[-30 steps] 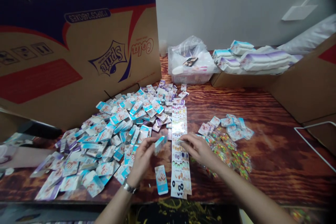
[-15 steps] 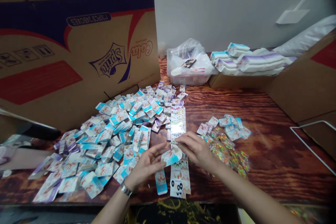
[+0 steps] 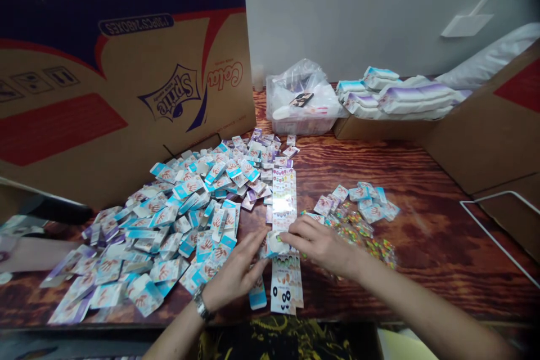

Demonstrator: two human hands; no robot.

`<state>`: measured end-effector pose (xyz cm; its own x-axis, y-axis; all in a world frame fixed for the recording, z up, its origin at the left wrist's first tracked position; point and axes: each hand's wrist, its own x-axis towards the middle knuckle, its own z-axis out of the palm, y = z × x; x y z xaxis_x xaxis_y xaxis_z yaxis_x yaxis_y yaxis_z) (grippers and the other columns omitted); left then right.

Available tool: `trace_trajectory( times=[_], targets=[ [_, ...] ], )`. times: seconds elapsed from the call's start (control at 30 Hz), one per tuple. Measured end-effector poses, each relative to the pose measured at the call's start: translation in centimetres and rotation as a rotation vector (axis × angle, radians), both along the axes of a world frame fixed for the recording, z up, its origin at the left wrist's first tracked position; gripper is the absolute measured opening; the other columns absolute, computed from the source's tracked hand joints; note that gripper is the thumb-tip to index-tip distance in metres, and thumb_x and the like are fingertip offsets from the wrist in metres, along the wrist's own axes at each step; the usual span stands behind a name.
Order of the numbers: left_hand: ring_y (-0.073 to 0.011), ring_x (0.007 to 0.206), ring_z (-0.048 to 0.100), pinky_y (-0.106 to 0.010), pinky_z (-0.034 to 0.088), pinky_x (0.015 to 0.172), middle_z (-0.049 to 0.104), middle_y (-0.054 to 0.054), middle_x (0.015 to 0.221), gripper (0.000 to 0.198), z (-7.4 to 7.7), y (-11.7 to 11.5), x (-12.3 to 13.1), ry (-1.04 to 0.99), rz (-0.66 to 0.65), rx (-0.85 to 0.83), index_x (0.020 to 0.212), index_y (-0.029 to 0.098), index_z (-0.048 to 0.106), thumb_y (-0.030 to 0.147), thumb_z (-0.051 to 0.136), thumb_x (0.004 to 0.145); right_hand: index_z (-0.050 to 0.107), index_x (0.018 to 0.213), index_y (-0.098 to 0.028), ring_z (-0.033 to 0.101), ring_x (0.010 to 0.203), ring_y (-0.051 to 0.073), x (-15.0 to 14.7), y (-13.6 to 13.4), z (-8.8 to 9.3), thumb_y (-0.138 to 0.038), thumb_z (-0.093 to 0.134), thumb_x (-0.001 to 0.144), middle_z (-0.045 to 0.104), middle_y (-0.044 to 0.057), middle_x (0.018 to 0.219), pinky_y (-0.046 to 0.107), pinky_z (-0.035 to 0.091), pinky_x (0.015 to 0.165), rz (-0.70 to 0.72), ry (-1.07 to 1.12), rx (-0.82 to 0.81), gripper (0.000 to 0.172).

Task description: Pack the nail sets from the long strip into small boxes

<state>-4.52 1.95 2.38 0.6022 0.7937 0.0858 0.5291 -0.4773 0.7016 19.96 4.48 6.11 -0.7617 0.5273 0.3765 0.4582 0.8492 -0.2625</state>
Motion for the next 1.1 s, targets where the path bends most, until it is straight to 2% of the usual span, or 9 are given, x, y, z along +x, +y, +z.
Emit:
trace_trajectory(
  times=[0.2,0.37,0.53,0.67,0.83,0.93,1.03,1.1],
  targets=[
    [-0.0227,0.127,0.04,-0.041,0.04,0.103,0.042,-0.012,0.138,0.056,1.9,0.0,0.5,0.122,-0.053,0.088,0.144,0.023,0.018,0.02,0.039,0.092,0.063,0.097,-0.016,0.053,0.078,0.019,-0.5,-0.3,1.1,-0.009,0.039,0.092,0.06,0.007,0.083,0.03,0.048,0.063,0.098,-0.188,0.156,0.025],
    [-0.0222,0.126,0.042,-0.043,0.04,0.103,0.043,-0.012,0.138,0.054,2.8,0.1,0.5,0.154,-0.093,0.081,0.143,0.022,0.022,0.019,0.038,0.092,0.064,0.089,-0.018,0.054,0.073,0.017,-0.6,-0.4,0.7,-0.01,0.039,0.091,0.062,0.006,0.081,0.03,0.05,0.06,0.141,-0.206,0.181,0.026],
    [-0.0229,0.125,0.042,-0.043,0.041,0.102,0.044,-0.012,0.136,0.055,2.4,0.0,0.9,0.131,-0.069,0.106,0.143,0.023,0.022,0.018,0.04,0.091,0.061,0.101,-0.019,0.056,0.079,0.018,-0.6,-0.4,0.2,-0.01,0.04,0.091,0.061,0.007,0.081,0.03,0.052,0.069,0.098,-0.049,0.021,0.025],
    [-0.0262,0.118,0.046,-0.048,0.044,0.096,0.047,-0.016,0.13,0.057,1.5,-0.3,1.7,0.129,0.022,0.208,0.143,0.02,0.02,0.017,0.041,0.091,0.054,0.112,-0.016,0.055,0.092,0.019,-1.2,-0.5,0.3,-0.009,0.04,0.09,0.06,0.01,0.096,0.034,0.051,0.08,0.014,0.104,-0.162,0.028],
    [-0.0276,0.116,0.048,-0.05,0.044,0.095,0.05,-0.016,0.125,0.058,0.9,-0.7,2.7,0.12,0.1,0.257,0.142,0.02,0.022,0.014,0.043,0.089,0.054,0.097,-0.02,0.056,0.088,0.017,-2.2,-1.5,-0.2,-0.013,0.045,0.088,0.058,0.006,0.093,0.03,0.05,0.076,-0.222,0.418,-0.431,0.014],
    [-0.0277,0.116,0.047,-0.049,0.044,0.094,0.049,-0.017,0.124,0.057,0.8,-0.8,3.1,0.112,0.129,0.282,0.142,0.018,0.021,0.013,0.041,0.089,0.053,0.093,-0.021,0.055,0.091,0.017,-2.7,-2.1,-0.9,-0.014,0.049,0.088,0.055,0.006,0.094,0.029,0.049,0.075,-0.34,0.516,-0.473,0.009],
    [-0.0273,0.116,0.048,-0.046,0.045,0.094,0.05,-0.017,0.123,0.058,0.6,-0.7,3.2,0.111,0.141,0.324,0.143,0.018,0.021,0.013,0.041,0.089,0.053,0.093,-0.021,0.055,0.091,0.018,-2.9,-2.4,-1.1,-0.015,0.048,0.088,0.056,0.006,0.093,0.031,0.047,0.078,-0.38,0.514,-0.456,0.009],
    [-0.0273,0.117,0.047,-0.046,0.044,0.096,0.05,-0.017,0.124,0.058,0.4,-0.7,3.2,0.125,0.141,0.369,0.143,0.018,0.021,0.011,0.04,0.088,0.053,0.092,-0.021,0.057,0.085,0.017,-2.9,-2.3,-1.0,-0.015,0.049,0.087,0.058,0.005,0.089,0.029,0.047,0.075,-0.408,0.501,-0.485,0.008]
  ],
)
